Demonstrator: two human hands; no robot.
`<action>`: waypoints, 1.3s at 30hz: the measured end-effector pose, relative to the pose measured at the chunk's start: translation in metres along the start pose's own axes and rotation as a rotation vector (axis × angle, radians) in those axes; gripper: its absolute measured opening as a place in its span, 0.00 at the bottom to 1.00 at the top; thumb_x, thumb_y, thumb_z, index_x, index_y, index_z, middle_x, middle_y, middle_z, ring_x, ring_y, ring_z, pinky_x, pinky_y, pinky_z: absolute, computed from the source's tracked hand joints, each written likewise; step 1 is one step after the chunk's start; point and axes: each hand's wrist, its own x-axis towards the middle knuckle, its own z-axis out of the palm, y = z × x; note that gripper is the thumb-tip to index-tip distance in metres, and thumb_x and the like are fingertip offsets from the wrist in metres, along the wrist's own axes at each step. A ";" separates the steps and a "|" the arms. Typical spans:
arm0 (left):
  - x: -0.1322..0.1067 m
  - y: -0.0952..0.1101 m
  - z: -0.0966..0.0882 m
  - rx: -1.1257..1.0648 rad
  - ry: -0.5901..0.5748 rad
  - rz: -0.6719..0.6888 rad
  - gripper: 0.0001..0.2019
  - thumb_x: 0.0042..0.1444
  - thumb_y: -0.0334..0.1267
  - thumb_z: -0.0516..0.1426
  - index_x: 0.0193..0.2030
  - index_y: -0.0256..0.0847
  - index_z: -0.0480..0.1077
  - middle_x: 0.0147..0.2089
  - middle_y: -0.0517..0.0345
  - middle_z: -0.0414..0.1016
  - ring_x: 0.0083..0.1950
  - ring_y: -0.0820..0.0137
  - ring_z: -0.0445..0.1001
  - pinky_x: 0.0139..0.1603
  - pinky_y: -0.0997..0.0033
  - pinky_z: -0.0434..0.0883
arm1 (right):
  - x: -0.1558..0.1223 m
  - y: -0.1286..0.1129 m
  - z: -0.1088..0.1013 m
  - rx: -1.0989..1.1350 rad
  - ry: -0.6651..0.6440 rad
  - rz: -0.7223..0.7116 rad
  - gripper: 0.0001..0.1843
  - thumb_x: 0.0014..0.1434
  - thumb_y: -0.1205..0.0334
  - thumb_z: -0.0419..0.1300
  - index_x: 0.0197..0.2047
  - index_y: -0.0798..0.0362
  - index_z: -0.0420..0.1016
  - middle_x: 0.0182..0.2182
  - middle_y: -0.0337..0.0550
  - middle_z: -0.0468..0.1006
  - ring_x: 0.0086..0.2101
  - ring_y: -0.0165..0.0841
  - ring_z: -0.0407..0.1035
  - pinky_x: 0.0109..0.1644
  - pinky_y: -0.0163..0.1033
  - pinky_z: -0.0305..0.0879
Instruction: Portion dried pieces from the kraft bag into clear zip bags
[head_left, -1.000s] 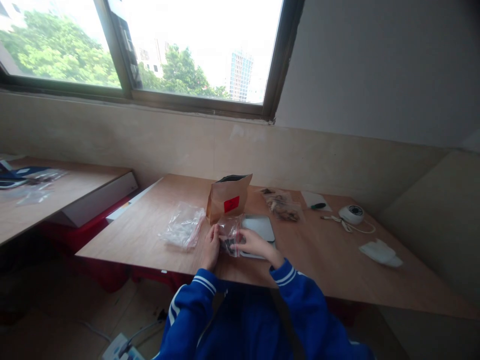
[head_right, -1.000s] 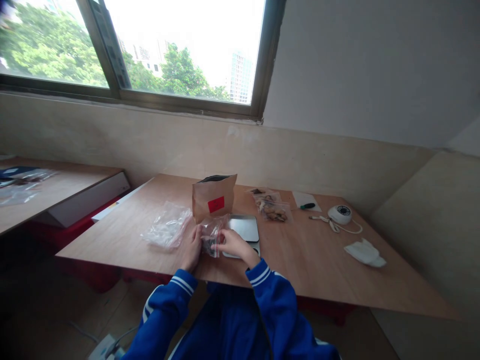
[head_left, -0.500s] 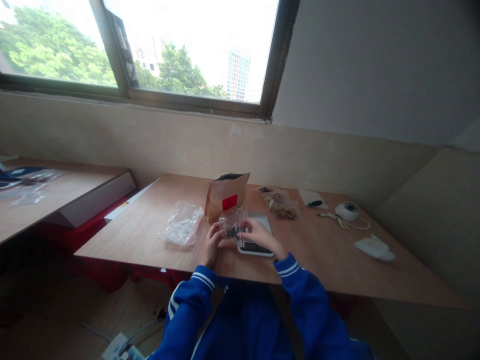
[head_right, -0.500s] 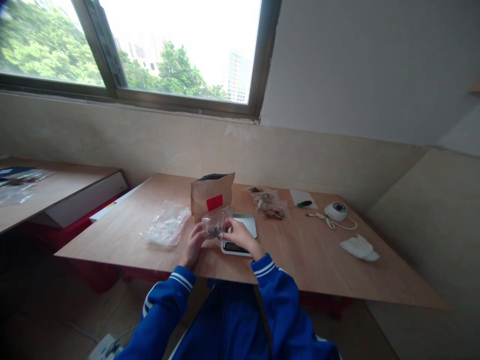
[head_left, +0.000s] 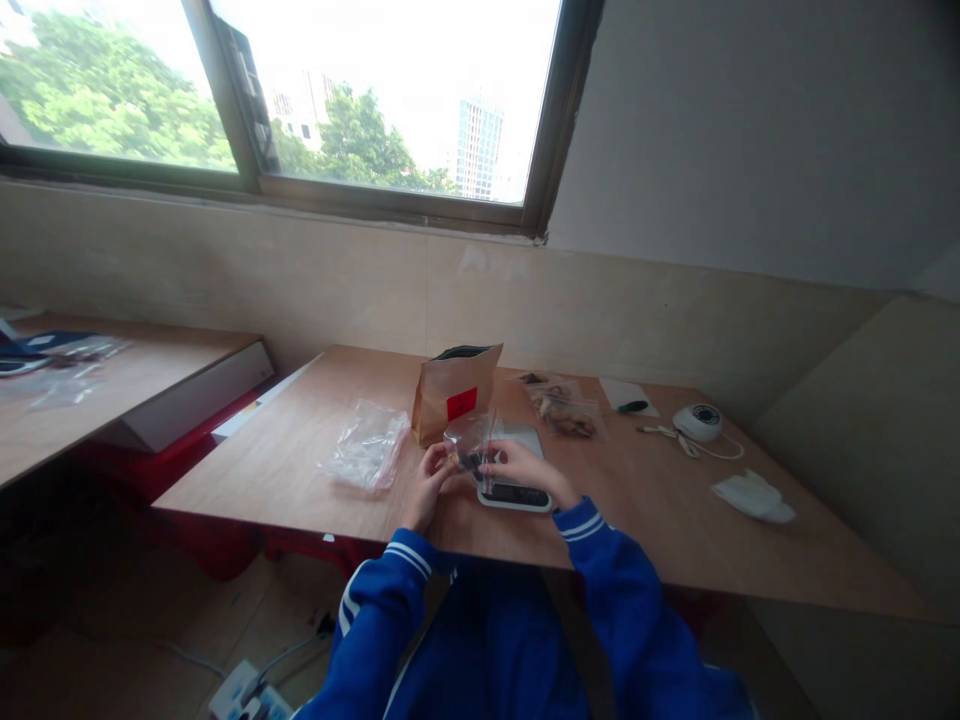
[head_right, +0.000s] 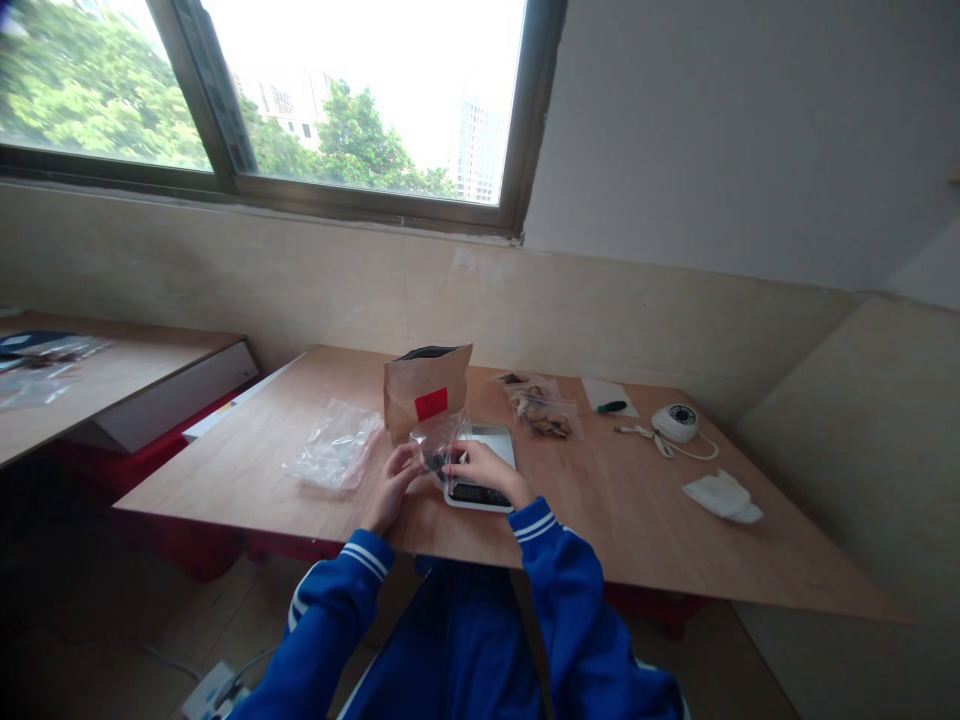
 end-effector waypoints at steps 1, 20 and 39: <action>0.000 0.001 0.000 0.013 0.010 -0.003 0.18 0.47 0.42 0.63 0.44 0.40 0.69 0.43 0.55 0.76 0.46 0.64 0.75 0.48 0.64 0.70 | 0.001 0.001 0.000 0.010 -0.004 0.004 0.17 0.53 0.60 0.63 0.46 0.56 0.77 0.40 0.45 0.80 0.37 0.37 0.73 0.41 0.38 0.67; 0.001 -0.002 0.001 0.085 0.023 -0.045 0.21 0.47 0.47 0.64 0.45 0.39 0.69 0.44 0.51 0.76 0.41 0.66 0.76 0.35 0.73 0.70 | 0.012 0.020 -0.005 0.123 0.234 -0.063 0.16 0.50 0.57 0.65 0.40 0.57 0.72 0.38 0.46 0.77 0.38 0.35 0.70 0.44 0.42 0.66; 0.002 -0.003 0.000 0.102 0.027 -0.066 0.21 0.48 0.48 0.63 0.45 0.39 0.68 0.41 0.52 0.78 0.39 0.66 0.77 0.36 0.71 0.69 | 0.092 -0.082 -0.075 0.118 0.619 -0.515 0.12 0.55 0.60 0.61 0.42 0.51 0.69 0.42 0.43 0.77 0.44 0.33 0.72 0.47 0.37 0.68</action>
